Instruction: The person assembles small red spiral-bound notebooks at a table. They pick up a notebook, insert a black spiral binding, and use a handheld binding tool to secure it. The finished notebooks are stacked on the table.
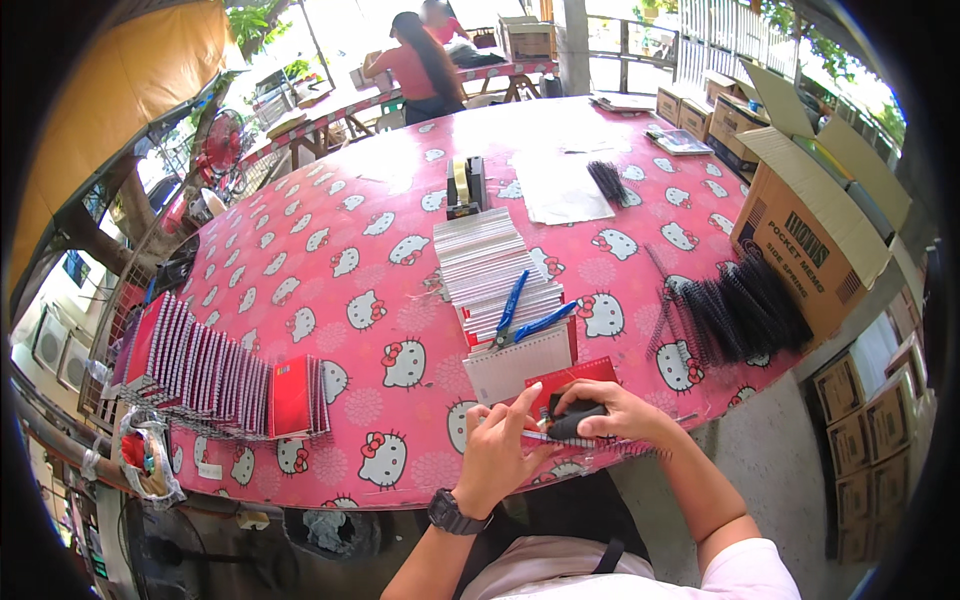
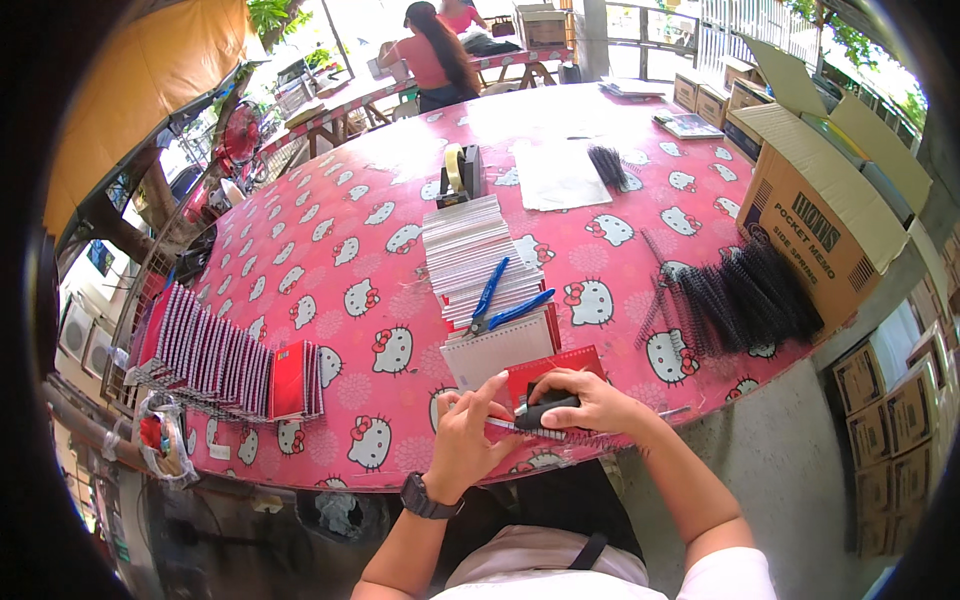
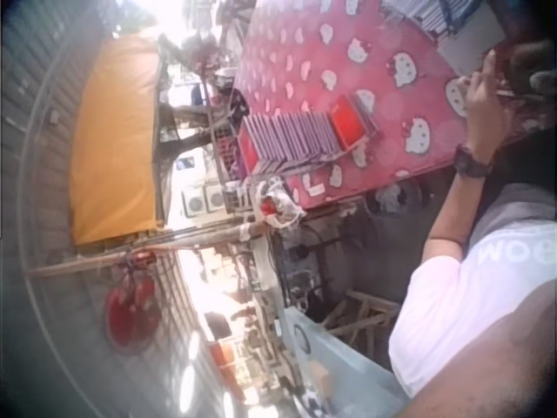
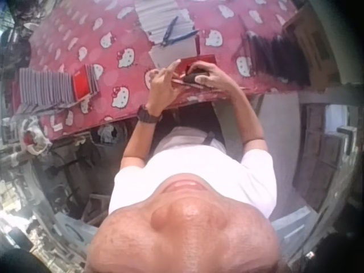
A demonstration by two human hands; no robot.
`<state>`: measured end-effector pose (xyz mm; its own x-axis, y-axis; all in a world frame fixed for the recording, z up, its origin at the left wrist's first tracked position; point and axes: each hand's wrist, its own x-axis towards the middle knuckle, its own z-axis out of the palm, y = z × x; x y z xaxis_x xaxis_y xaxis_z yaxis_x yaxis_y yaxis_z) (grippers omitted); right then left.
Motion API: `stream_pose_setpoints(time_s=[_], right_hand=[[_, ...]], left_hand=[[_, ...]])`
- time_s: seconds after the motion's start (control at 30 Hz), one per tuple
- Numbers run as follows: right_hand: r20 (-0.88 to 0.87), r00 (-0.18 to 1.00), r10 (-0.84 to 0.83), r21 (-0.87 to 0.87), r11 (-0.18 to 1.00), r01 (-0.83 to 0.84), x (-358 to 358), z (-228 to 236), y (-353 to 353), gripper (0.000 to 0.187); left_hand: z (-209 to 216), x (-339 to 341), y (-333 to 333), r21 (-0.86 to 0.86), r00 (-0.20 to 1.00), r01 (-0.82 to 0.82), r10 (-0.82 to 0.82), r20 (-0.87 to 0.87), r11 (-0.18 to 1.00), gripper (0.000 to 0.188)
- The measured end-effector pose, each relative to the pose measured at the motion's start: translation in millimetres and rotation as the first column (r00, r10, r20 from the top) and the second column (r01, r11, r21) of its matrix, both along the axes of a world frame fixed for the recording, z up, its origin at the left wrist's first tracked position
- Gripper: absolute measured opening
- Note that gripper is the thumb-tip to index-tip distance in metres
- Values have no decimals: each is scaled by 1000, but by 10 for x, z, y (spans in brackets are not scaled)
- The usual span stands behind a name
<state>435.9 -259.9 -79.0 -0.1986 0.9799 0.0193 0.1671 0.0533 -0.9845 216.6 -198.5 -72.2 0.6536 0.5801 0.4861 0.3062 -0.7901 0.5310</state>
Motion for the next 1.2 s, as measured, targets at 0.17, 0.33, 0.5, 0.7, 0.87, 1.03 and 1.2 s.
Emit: stream_pose_setpoints(time_s=[0.17,0.33,0.5,0.7,0.87,1.03,1.2], right_hand=[[-227,972,-52,61,996,67,82,41,-121,80],[-59,955,-291,-35,957,289,335,184,-312,80],[-23,972,-233,-108,967,229,541,14,-182,86],[1,993,-119,-106,987,118,506,-15,-56,85],[-180,978,-109,-2,994,111,430,-44,46,80],[143,946,-292,311,920,238,428,-79,236,80],[132,918,-373,410,864,292,233,132,102,81]], left_hand=[[-11,-154,155,21,999,4,-5,33,1000,65],[-257,-278,188,-615,929,106,143,342,782,33],[-402,-272,194,-649,939,178,69,337,739,19],[-346,-211,238,-597,946,163,48,321,785,18],[-343,-243,287,-640,941,182,57,333,746,18],[-122,-235,294,-675,947,199,38,319,711,16],[-320,-235,310,-748,864,264,195,464,609,14]])
